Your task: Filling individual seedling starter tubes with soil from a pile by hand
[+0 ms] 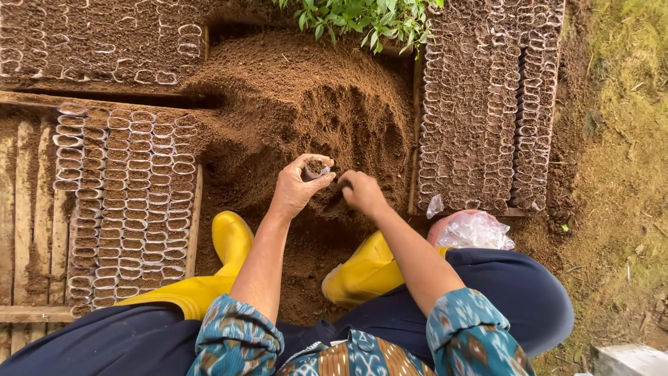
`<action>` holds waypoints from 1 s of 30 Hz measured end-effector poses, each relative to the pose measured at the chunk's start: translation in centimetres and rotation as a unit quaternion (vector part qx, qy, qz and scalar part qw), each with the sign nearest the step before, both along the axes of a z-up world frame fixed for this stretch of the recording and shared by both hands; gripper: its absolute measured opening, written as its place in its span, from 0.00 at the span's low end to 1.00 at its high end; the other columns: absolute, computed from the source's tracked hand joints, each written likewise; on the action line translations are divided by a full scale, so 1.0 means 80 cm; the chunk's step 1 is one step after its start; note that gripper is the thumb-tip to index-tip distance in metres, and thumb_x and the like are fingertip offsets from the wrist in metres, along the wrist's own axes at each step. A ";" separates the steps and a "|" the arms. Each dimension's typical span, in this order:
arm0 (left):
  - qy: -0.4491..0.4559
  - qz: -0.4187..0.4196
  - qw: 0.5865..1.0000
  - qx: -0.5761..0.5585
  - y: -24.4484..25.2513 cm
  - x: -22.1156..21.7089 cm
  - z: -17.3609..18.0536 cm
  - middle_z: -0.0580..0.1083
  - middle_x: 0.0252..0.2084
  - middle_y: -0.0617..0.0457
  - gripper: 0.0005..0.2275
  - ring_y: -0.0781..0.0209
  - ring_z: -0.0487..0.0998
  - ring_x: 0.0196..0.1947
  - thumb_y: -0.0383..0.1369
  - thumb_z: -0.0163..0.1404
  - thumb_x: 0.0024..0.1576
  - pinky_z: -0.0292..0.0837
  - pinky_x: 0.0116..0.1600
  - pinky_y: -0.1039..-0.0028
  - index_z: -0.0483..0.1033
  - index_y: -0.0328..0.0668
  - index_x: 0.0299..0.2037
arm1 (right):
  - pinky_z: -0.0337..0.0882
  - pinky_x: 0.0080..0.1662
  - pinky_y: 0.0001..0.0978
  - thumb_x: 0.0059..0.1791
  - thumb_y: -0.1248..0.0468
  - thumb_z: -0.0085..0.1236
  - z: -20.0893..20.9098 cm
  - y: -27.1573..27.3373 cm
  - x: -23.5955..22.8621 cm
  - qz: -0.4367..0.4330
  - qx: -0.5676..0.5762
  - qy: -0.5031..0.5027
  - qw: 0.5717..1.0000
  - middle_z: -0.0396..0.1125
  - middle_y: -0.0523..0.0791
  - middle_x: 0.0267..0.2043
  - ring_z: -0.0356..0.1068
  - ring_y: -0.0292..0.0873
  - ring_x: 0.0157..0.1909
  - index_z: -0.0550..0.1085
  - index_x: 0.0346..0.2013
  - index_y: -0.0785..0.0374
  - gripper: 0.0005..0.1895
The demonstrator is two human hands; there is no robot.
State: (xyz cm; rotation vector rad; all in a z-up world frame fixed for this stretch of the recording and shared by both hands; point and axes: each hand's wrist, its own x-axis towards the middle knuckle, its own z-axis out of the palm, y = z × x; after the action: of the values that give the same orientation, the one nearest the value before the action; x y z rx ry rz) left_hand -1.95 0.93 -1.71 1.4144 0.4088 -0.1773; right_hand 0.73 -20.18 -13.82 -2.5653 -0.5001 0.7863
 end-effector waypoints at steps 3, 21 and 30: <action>-0.039 0.000 0.998 -0.045 -0.001 0.000 0.016 0.81 0.43 0.46 0.18 0.66 0.80 0.42 0.24 0.67 0.48 0.81 0.50 0.75 0.81 0.41 0.49 | 0.76 0.50 0.44 0.48 0.56 0.58 0.076 0.001 0.017 -0.185 0.079 0.119 0.972 0.74 0.45 0.46 0.75 0.48 0.50 0.78 0.48 0.49 0.14; -0.016 -0.089 0.993 -0.070 -0.014 -0.010 0.008 0.79 0.46 0.43 0.20 0.56 0.76 0.48 0.21 0.66 0.45 0.77 0.55 0.66 0.79 0.35 0.50 | 0.64 0.63 0.55 0.56 0.54 0.44 0.295 0.072 0.031 -0.290 0.484 0.270 0.780 0.69 0.54 0.48 0.68 0.56 0.55 0.72 0.39 0.59 0.14; -0.056 -0.088 0.994 -0.026 -0.011 -0.005 0.023 0.79 0.42 0.46 0.17 0.59 0.76 0.47 0.22 0.66 0.46 0.76 0.54 0.66 0.81 0.38 0.47 | 0.51 0.68 0.67 0.46 0.79 0.37 0.325 0.056 0.013 0.078 0.129 -0.075 0.986 0.61 0.52 0.65 0.48 0.59 0.75 0.78 0.50 0.57 0.27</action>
State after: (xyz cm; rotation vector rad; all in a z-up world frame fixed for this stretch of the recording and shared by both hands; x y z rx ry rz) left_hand -2.34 0.08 0.11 1.4020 0.1852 -0.2489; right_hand 1.81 -15.66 12.18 -2.3734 -0.8019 0.5396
